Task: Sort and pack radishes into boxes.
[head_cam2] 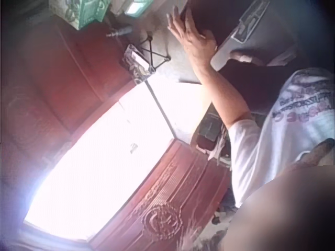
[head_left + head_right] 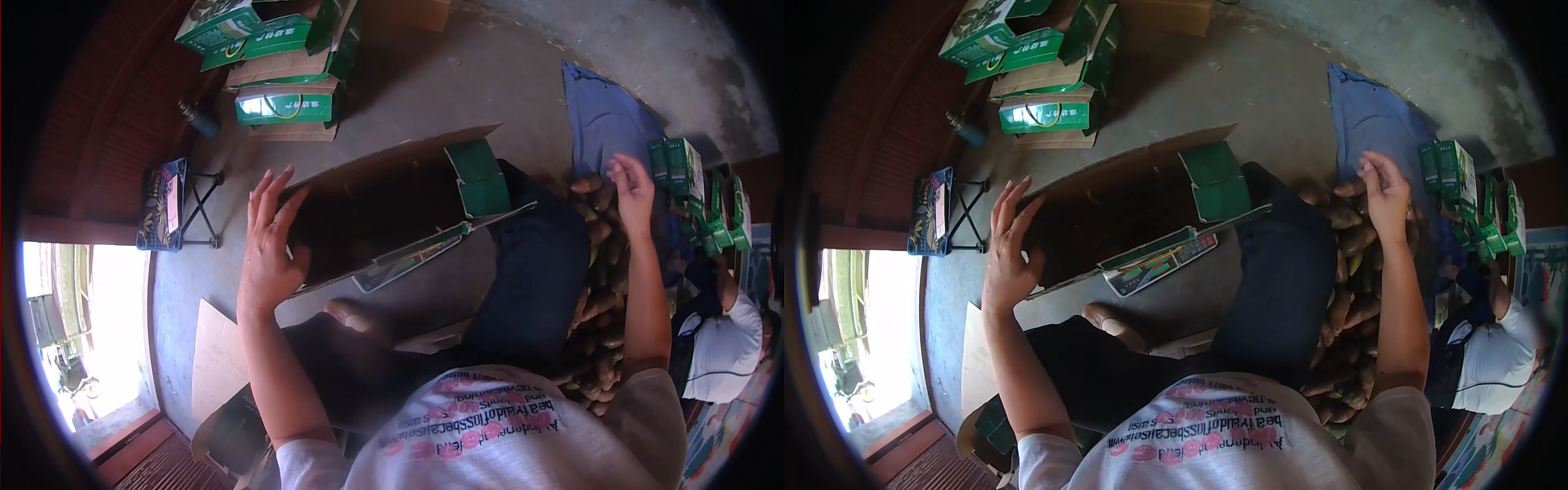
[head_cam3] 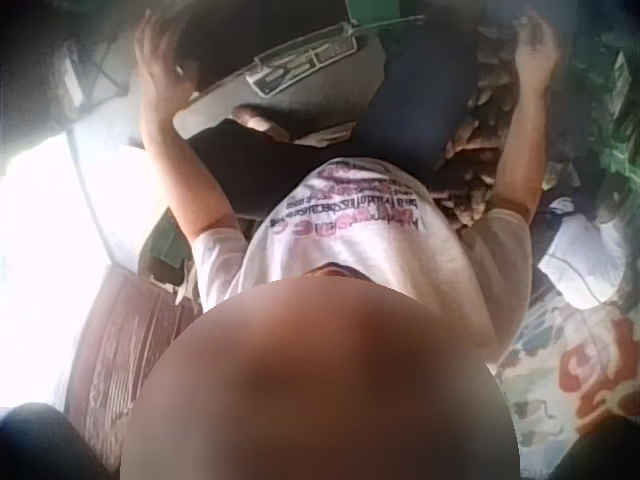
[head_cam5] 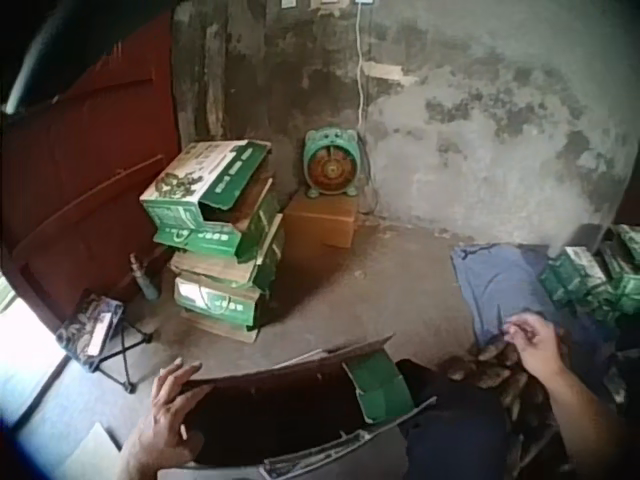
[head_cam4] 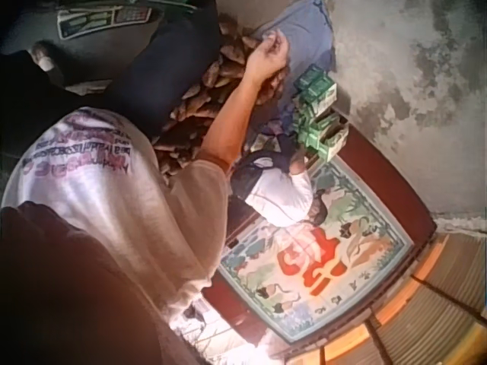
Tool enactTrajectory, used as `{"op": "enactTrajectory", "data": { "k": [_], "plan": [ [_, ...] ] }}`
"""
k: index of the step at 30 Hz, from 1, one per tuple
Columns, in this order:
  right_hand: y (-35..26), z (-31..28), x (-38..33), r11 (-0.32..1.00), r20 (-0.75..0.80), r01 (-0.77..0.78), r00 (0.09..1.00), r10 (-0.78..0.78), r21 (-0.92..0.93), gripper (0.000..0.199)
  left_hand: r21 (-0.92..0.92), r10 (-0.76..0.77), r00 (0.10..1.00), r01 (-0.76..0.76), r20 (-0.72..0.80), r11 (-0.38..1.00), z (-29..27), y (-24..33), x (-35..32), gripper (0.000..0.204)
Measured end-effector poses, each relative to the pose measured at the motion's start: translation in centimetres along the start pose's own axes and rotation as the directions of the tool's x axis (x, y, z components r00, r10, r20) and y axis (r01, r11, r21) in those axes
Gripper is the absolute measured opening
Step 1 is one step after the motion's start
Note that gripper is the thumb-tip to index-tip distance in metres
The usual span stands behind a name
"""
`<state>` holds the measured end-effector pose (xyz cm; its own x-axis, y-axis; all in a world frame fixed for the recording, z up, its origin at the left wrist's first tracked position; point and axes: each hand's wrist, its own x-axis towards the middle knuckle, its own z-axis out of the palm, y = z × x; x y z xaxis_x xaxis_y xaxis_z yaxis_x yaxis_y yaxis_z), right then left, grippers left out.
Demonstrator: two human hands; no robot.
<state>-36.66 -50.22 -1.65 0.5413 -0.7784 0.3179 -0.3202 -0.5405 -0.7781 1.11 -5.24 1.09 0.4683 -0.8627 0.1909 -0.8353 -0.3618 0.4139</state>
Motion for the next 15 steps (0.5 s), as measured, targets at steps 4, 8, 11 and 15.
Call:
{"op": "enactTrajectory", "data": {
  "k": [4, 8, 11, 15],
  "plan": [
    [15.4, -4.0, -12.3, 0.943, -0.078, -0.324, 0.945, 0.318, -0.079, 0.021, -0.048, -0.001, 0.998, -0.002, -0.070, 0.999, 1.1, 0.1, 0.2, 0.066],
    [24.1, -4.7, -25.2, 0.795, -0.108, -0.601, 0.799, 0.592, -0.086, 0.021, -0.029, -0.020, 0.981, 0.015, -0.191, 0.999, 2.1, 0.0, 0.9, 0.043],
    [25.0, -4.0, -29.6, 0.779, -0.109, -0.587, 0.809, 0.578, -0.223, 0.011, -0.131, -0.119, 0.945, 0.082, -0.304, 0.988, 2.4, -2.7, -0.6, 0.039],
    [25.8, -5.9, -30.4, 0.761, -0.156, -0.550, 0.833, 0.532, -0.344, 0.014, -0.060, -0.214, 0.907, 0.207, -0.364, 0.977, 1.7, -4.6, -1.1, 0.038]
  ]
}}
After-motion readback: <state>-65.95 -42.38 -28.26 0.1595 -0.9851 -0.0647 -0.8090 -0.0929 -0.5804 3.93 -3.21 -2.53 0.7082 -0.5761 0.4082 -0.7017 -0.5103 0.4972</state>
